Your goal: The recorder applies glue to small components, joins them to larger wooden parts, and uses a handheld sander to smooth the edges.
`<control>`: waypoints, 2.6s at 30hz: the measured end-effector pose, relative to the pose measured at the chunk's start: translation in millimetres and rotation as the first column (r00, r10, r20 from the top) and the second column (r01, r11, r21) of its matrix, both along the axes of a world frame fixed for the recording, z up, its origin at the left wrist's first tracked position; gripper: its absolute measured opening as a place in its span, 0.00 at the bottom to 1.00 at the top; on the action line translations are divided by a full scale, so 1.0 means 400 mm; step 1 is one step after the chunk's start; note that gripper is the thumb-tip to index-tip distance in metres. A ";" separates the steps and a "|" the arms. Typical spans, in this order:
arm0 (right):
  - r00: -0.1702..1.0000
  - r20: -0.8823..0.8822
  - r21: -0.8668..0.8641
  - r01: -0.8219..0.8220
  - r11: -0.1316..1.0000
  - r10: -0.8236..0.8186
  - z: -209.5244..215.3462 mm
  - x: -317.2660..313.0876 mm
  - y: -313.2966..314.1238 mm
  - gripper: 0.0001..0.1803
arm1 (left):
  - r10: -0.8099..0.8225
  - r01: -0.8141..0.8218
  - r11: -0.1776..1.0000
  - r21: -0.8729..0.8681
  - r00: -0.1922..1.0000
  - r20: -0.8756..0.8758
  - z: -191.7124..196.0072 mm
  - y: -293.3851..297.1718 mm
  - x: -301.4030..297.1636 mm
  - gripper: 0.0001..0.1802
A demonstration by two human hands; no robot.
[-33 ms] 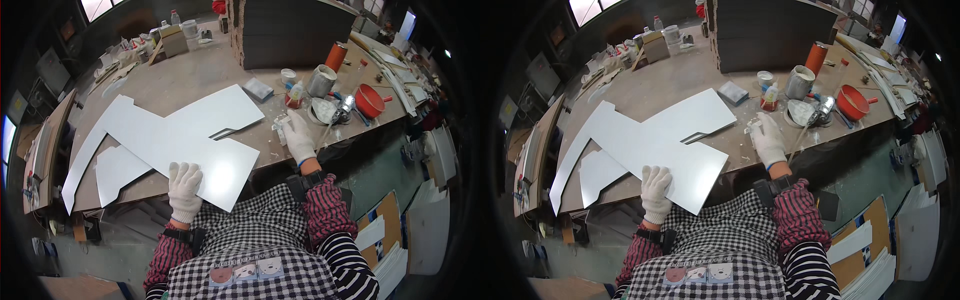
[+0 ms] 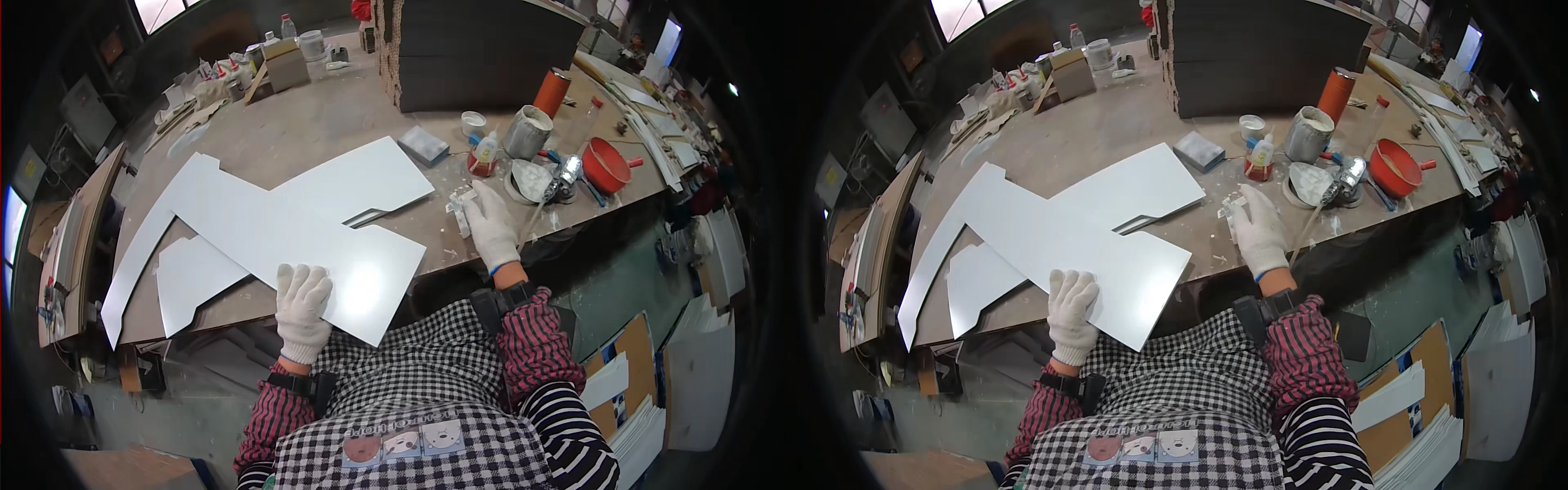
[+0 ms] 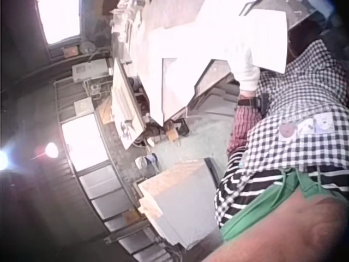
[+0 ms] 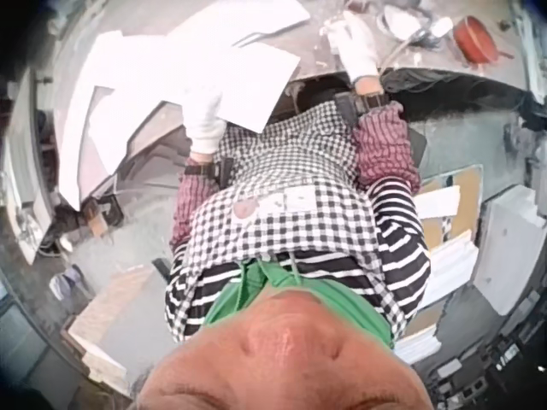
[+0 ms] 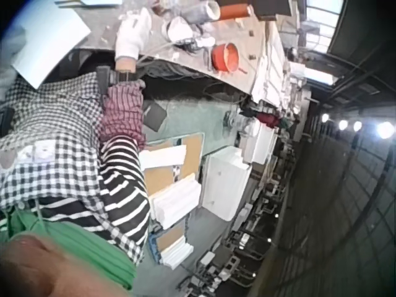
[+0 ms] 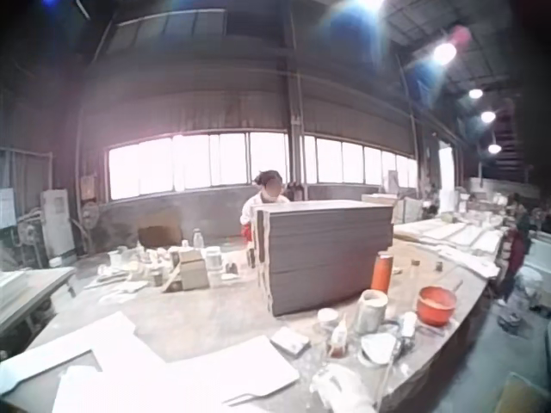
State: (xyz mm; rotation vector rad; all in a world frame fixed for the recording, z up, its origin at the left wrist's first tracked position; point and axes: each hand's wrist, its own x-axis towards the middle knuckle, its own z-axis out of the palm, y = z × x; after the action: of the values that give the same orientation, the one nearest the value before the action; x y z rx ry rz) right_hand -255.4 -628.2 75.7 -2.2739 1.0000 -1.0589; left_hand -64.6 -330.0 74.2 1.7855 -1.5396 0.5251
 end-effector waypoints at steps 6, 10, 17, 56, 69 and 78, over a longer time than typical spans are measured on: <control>0.990 -0.019 0.477 -0.117 0.871 0.143 0.009 -0.040 0.129 0.23 | 0.013 -0.013 1.000 -0.003 1.000 0.011 0.008 0.004 -0.010 0.13; 0.935 -0.157 0.252 -0.273 0.928 0.318 0.021 -0.044 0.160 0.21 | -0.003 0.003 1.000 -0.004 1.000 0.007 0.004 0.004 -0.007 0.12; 0.773 -0.351 0.096 -0.532 0.842 0.528 0.040 -0.004 0.130 0.12 | -0.003 0.003 1.000 -0.005 1.000 0.012 0.004 0.003 -0.005 0.12; 0.891 -0.030 0.932 -0.138 0.335 0.453 0.014 -0.039 0.357 0.19 | 0.023 -0.022 0.999 0.031 1.000 -0.015 0.010 -0.059 -0.015 0.17; 0.974 -0.124 0.415 -0.123 0.901 0.190 0.024 -0.086 0.219 0.15 | 0.083 -0.084 0.990 0.116 0.996 0.013 0.027 -0.098 -0.020 0.18; 0.898 -0.425 -0.168 0.041 0.985 -0.110 0.008 -0.075 -0.084 0.15 | 0.110 -0.107 0.981 0.163 0.994 -0.009 0.017 -0.139 -0.012 0.20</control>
State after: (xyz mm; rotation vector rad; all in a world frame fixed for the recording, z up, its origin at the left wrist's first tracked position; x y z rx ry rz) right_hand -285.4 -661.6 79.0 -2.6919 1.2209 -0.6860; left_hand -69.3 -385.6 81.0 2.0017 -1.5163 0.4454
